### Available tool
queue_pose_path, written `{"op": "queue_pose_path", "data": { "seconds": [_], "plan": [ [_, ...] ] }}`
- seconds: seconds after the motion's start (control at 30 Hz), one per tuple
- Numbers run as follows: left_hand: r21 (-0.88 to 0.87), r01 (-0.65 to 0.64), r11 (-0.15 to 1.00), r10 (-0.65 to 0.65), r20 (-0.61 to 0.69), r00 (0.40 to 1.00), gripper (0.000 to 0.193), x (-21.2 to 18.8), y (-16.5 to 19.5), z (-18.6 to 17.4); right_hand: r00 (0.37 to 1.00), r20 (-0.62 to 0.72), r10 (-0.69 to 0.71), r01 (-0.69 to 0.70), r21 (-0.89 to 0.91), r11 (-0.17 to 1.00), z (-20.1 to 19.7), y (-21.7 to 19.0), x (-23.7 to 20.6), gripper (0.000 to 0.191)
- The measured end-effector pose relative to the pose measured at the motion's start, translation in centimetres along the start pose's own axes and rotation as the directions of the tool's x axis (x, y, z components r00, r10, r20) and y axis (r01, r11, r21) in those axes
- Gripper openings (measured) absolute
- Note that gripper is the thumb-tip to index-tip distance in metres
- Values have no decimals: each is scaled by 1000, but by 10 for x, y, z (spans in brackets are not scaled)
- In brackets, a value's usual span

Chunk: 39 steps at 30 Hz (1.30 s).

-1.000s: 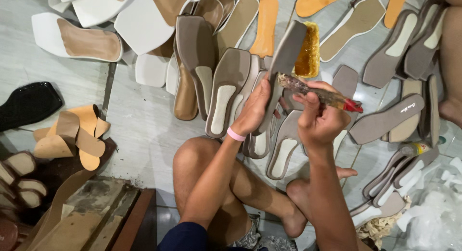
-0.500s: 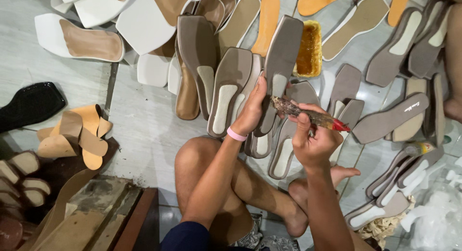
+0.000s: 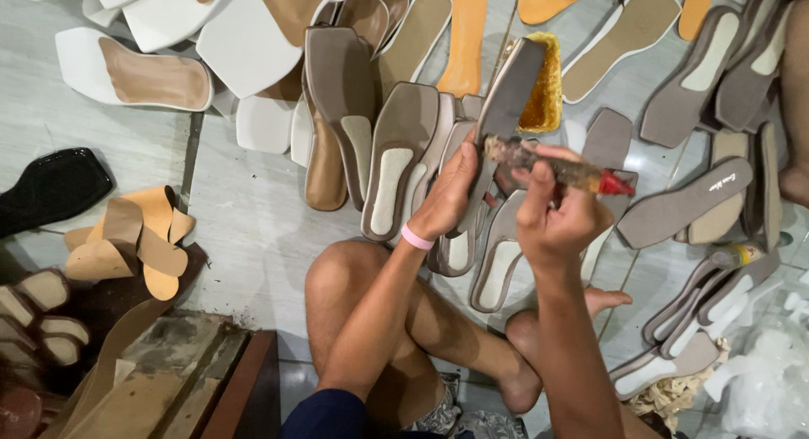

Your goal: The person sits on the floor and applies adhesive to the insole area of a shoe sole using a brush. They repeatedly dip the brush into a container of glue and spread it evenly across the surface of the insole, handling multiple sole pieces one at a time.

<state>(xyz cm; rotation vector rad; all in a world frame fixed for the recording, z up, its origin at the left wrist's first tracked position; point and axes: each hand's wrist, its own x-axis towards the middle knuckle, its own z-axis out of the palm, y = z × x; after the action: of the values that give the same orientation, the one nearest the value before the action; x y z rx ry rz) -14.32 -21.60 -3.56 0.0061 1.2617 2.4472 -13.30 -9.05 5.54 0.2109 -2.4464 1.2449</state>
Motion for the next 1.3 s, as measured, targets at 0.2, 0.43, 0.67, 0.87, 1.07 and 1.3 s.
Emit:
{"op": "queue_pose_path", "data": {
  "seconds": [0.2, 0.43, 0.67, 0.87, 1.07, 1.3],
  "plan": [
    [-243, 141, 960, -122, 90, 988, 79, 1, 5, -6, 998, -18, 60, -59, 74, 996, -7, 15, 4, 30],
    [-474, 252, 844, -184, 185, 965, 78, 0, 11, -8, 992, 129, -13, -24, 282, 959, -30, 37, 12, 32],
    [-428, 230, 874, -134, 244, 961, 77, 0, 17, -9, 924, 372, -90, -8, 255, 967, -29, 31, 36, 17],
    [-384, 210, 899, -144, 193, 971, 74, -1, 20, -10, 906, 407, -117, 132, -11, 991, -39, 22, 46, 12],
    [-348, 215, 912, -168, 160, 973, 76, -1, 19, -10, 952, 305, 22, -24, 1, 1000, -42, 29, 22, 13],
    [-427, 209, 880, -193, 82, 978, 78, 2, 20, -11, 968, 239, 69, -53, -73, 996, -42, 40, -17, 18]
  ]
}}
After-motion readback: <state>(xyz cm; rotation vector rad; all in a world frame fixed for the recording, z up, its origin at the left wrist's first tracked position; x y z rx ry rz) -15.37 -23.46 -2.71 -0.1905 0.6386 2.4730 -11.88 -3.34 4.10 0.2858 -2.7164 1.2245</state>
